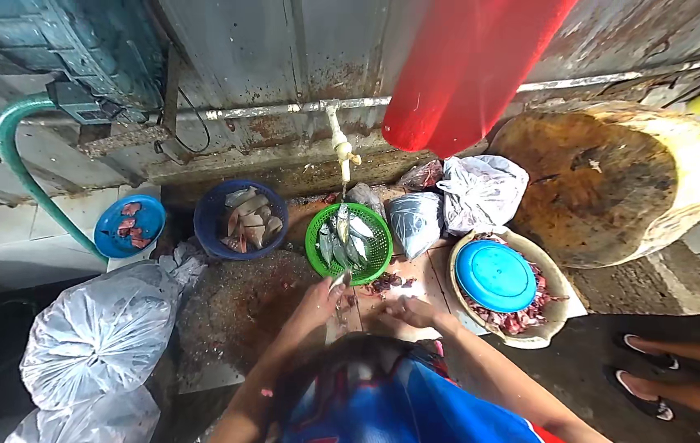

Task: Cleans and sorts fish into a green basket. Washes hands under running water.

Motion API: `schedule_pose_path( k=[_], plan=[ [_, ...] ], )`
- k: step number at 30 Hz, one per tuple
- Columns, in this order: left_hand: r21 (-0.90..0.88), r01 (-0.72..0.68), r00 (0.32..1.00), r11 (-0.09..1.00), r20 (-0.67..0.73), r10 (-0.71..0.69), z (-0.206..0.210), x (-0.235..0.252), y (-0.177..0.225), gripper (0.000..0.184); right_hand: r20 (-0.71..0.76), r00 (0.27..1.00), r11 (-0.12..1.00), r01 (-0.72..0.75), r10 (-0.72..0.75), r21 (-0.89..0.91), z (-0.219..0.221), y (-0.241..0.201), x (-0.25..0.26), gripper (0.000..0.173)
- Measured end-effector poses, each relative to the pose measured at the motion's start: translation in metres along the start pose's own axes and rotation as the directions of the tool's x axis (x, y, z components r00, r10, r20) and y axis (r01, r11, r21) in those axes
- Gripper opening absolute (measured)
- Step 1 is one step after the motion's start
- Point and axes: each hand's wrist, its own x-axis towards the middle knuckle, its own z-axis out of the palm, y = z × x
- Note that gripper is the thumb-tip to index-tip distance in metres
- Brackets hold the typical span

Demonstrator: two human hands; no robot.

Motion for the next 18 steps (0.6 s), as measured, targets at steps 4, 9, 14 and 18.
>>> schedule_pose_path(
  k=[4,9,14,18],
  plan=[
    [-0.023,-0.093,0.966,0.995,-0.243,0.084,-0.021,0.022,0.017,0.083,-0.105,0.98,0.986,0.165,-0.166,-0.022,-0.026,-0.03,0.0,0.064],
    [0.081,-0.123,0.974,0.989,-0.183,0.136,-0.036,0.055,0.026,0.068,-0.432,0.707,0.742,0.66,-0.559,0.12,-0.103,-0.122,-0.016,0.043],
    [0.094,-0.182,0.978,0.979,-0.089,0.19,-0.036,0.09,0.041,0.063,-0.514,0.511,0.575,0.817,-0.689,0.042,-0.185,-0.197,-0.032,0.041],
    [0.073,-0.159,0.985,0.985,-0.062,0.163,-0.035,0.114,0.051,0.065,-0.737,0.434,0.516,0.846,-0.518,0.136,-0.211,-0.197,-0.022,0.051]
  ],
)
